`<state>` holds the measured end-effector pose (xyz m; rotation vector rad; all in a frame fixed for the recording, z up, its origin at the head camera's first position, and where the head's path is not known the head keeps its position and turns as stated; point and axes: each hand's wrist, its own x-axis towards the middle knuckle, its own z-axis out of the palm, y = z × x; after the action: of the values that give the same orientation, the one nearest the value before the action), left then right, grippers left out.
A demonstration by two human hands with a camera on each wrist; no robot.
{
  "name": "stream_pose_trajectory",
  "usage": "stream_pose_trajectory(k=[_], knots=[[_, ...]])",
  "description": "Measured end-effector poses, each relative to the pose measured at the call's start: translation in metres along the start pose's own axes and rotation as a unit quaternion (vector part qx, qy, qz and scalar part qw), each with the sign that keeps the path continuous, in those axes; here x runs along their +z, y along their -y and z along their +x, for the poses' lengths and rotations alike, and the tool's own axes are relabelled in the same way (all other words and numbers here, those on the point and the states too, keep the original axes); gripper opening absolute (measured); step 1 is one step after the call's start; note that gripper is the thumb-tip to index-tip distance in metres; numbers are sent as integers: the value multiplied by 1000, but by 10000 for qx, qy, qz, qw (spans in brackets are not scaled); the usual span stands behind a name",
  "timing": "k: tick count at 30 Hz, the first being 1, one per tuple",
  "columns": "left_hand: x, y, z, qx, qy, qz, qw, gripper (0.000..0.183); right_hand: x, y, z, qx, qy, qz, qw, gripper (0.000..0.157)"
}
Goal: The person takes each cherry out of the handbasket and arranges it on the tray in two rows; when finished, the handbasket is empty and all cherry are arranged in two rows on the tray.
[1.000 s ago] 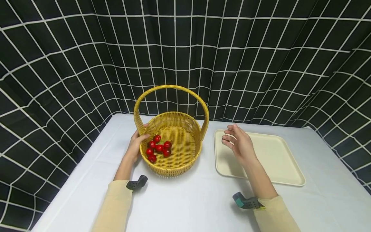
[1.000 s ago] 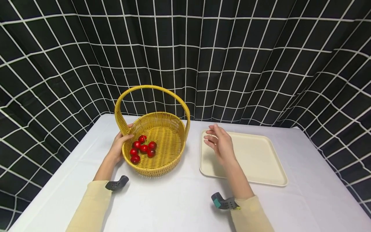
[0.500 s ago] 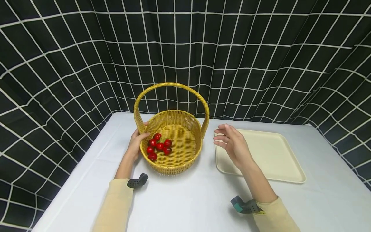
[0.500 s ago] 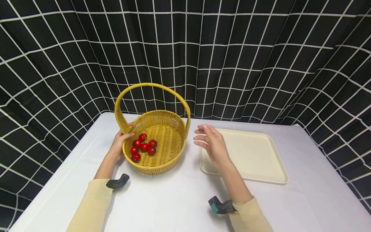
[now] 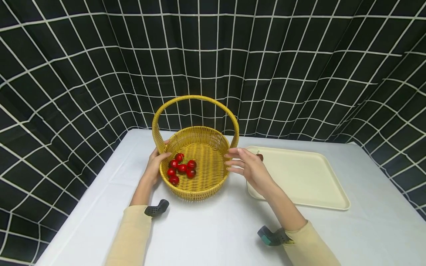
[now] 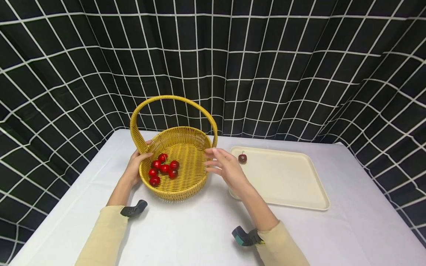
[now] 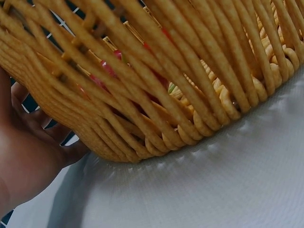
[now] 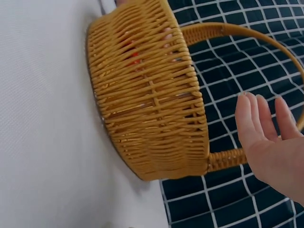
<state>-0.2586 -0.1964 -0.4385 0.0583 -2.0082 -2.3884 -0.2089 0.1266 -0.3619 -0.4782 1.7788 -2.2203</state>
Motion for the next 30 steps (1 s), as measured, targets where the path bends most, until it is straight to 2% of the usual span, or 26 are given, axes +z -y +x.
stream_pose_trajectory(k=[7,15,22,25,30], knots=[[-1,-1,-2,-46,-35,124,9999,55,14,-2,11,228,169,-155,9995,49],[1,-1,-1,11,-6,33,10000,56,27,-5,28,612,250,-307,9973,52],[1,0,-2,-7,-28,-20,10000,56,34,-8,46,1192,340,-758,9894,49],[1,1,-2,-10,-35,-95,9999,56,37,-10,52,1271,489,-926,9863,50],[0,0,0,2,-37,-124,9999,56,42,-14,62,1412,724,-885,9834,52]])
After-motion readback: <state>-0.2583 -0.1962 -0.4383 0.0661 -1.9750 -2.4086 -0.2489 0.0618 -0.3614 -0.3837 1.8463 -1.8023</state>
